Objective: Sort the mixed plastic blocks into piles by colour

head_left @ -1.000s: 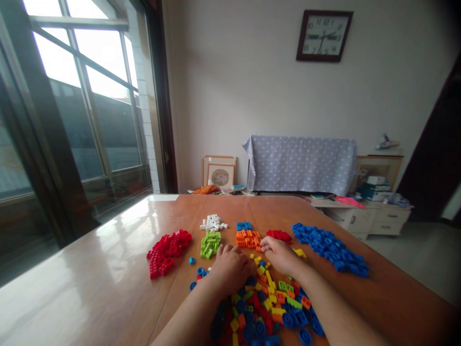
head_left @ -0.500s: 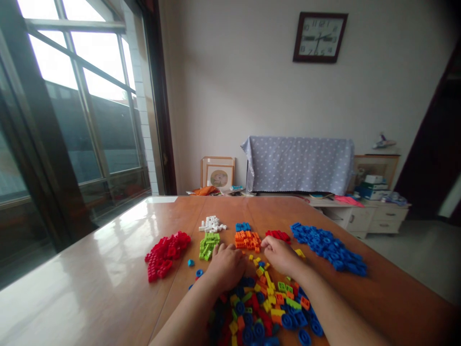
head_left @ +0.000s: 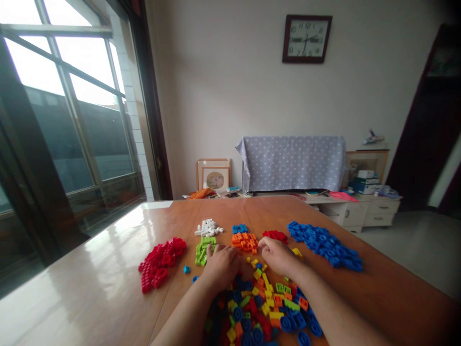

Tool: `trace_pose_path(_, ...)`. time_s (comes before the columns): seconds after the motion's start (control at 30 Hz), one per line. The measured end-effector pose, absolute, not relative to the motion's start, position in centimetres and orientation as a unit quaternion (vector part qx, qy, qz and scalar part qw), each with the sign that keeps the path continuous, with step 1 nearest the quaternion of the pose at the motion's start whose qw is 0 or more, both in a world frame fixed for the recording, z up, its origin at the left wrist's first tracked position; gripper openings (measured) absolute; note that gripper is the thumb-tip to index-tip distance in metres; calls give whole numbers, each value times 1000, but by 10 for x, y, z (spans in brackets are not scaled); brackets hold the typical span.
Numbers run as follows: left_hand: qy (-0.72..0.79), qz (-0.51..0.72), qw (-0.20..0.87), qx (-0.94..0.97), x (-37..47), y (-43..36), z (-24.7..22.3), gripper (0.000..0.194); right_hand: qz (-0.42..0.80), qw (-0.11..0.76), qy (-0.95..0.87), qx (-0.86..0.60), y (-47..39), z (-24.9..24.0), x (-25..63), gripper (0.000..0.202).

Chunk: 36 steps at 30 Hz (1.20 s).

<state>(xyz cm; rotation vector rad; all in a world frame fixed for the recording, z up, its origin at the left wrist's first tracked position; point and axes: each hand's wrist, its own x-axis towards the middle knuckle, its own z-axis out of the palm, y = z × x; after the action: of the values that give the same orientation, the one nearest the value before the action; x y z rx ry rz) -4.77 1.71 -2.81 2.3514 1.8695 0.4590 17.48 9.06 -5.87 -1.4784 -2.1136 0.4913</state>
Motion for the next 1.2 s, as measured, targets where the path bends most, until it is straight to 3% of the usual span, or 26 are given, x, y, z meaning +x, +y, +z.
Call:
trace_pose_path(0.2,652,163,44,739,-53,22,-28,27,169,231,-792,-539,83,-51,176,23)
trace_pose_path(0.5,615,149,66,772,-47,17,-26,29,132,152,-817,-541,77,-41,173,25)
trace_pose_path(0.87,589,162,76,788,-44,15,-24,30,164,160,-806,-546,80,-43,173,33)
trace_pose_path(1.2,593,159,78,785,-43,14,-20,29,170,167,-814,-530,71,-32,172,28)
